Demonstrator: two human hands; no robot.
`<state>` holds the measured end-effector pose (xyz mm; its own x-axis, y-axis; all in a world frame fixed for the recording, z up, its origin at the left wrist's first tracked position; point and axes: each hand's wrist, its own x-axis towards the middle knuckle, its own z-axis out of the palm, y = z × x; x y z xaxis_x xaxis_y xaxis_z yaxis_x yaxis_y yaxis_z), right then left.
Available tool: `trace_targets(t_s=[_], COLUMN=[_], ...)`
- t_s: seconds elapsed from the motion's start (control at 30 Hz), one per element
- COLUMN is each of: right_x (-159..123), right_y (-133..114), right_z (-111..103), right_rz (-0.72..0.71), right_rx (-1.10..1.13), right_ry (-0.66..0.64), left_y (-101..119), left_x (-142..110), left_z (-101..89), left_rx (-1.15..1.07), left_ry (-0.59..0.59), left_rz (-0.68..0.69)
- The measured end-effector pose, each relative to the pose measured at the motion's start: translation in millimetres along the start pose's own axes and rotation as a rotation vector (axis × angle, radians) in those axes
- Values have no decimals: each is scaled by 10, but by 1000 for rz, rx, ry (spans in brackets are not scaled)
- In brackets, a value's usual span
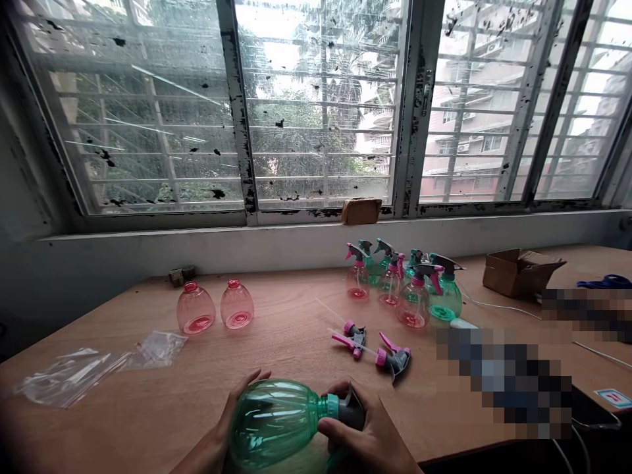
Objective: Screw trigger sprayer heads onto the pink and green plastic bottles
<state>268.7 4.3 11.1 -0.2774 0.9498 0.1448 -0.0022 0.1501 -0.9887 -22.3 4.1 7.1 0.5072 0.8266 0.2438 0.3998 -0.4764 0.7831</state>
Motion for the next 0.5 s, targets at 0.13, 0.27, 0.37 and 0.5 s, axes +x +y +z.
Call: trace_targets(t_s=[0.13,0.27,0.37,0.5], right_x=[0,9,11,4], right_y=[1,37,68,77], right_z=[-1,-6,-1,10], right_rz=[-14,-20,-25,-29], right_rx=[16,22,49,79], right_ry=[4,10,30,33], left_y=[23,59,73,76], left_x=[23,18,-8,-13], left_z=[-6,4,14,5], left_rx=[-48,-33,22,13], left_ry=[17,24,15,-3], left_rz=[-88,-105,-56,-65])
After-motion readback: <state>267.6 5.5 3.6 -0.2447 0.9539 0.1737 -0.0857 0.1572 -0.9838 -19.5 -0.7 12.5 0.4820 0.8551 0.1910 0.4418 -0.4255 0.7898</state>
